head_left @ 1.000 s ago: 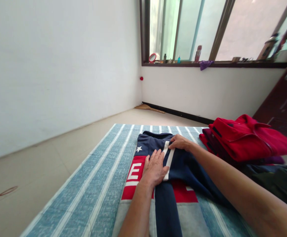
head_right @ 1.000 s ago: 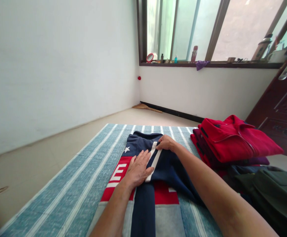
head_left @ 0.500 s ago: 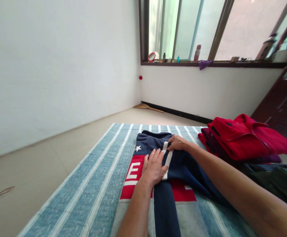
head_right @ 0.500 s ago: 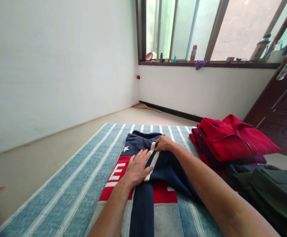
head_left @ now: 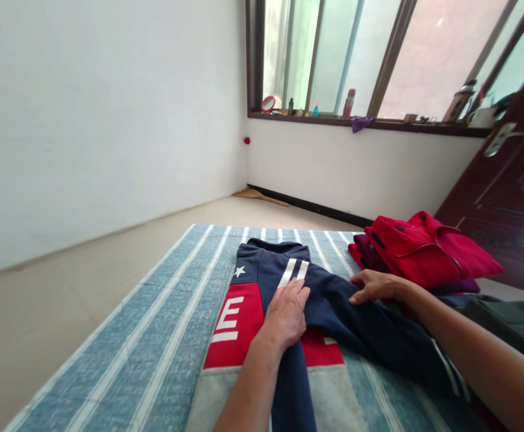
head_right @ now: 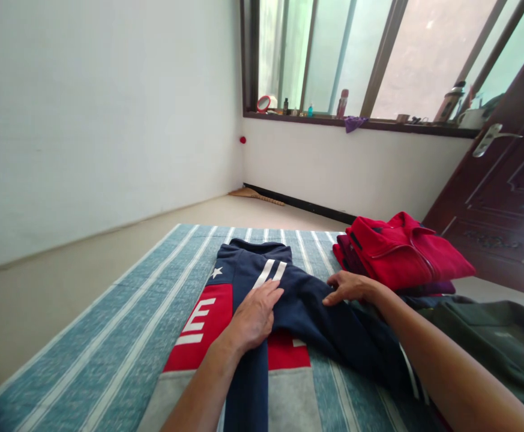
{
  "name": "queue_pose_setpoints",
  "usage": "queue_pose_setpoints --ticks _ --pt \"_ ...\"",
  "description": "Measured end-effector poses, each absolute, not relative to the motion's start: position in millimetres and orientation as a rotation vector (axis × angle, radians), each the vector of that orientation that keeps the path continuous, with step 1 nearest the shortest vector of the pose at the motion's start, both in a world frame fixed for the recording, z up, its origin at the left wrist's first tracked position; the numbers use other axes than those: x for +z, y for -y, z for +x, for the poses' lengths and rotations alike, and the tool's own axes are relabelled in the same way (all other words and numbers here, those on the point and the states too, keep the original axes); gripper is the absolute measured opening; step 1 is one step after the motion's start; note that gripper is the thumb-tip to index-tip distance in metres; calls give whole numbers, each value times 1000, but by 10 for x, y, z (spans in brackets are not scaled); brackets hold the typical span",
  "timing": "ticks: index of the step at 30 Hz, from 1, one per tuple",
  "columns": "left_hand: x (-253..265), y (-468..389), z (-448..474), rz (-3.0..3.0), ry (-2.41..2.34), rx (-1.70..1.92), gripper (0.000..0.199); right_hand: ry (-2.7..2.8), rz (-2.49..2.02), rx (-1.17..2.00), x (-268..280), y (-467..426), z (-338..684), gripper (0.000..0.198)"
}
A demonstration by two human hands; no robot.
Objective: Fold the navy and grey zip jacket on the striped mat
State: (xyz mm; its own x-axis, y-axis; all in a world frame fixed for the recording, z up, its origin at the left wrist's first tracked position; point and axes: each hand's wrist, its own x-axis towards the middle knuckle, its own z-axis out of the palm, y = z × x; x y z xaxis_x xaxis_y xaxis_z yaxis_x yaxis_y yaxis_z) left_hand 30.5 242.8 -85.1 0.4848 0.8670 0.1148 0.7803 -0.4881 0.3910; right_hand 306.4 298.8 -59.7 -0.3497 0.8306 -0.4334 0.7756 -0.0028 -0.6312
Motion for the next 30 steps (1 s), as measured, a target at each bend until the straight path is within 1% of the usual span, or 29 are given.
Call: queue_pose_setpoints --ticks 3,5,7,9,11,12,13,14,16,17,19,23,25,28,30 --pt "-909 -2445 307 2405 -1407 412 50 2042 -1776 1348 -665 -2808 3137 31" --pt "-913 -2451 303 2400 -1412 401 49 1894 -1815 1315 -681 -2696 3104 26" --pt "-905 -2454 300 2394 -1416 390 47 1726 -1850 1272 -650 -2584 3040 24" --pt "-897 -2457 298 2381 -1409 387 46 1595 -1822 1308 -581 -2483 2979 26" --pt "-891 -2463 298 2357 -1391 390 48 1533 -1728 1375 -511 -2419 2947 31" --pt "-889 -2466 297 2344 -1383 393 50 1535 -1728 1345 -487 -2405 2944 30" --pt "-886 -2469 296 2335 -1375 394 54 1576 -1780 1245 -474 -2401 2949 27" --pt "-883 -2472 294 2330 -1369 393 58 1647 -1878 1079 -472 -2402 2961 22" --pt "-875 -2477 288 2330 -1354 381 70 1796 -2122 644 -485 -2386 2993 14" --pt "-871 -2479 283 2335 -1342 375 76 1852 -2206 453 -493 -2352 3009 14" --pt "-866 -2483 271 2351 -1313 362 86 1932 -2268 235 -506 -2199 3040 23" --pt "-860 -2496 260 2390 -1278 335 93 2162 -2163 63 -608 -1579 3162 40" --pt "-853 -2505 265 2408 -1274 314 92 2271 -2096 79 -758 -1220 3284 58" --pt "-835 -2516 276 2435 -1283 273 89 2253 -2067 7 -1056 -811 3480 88" --pt "-826 -2521 280 2446 -1285 248 89 2181 -2098 -26 -1217 -680 3558 96"
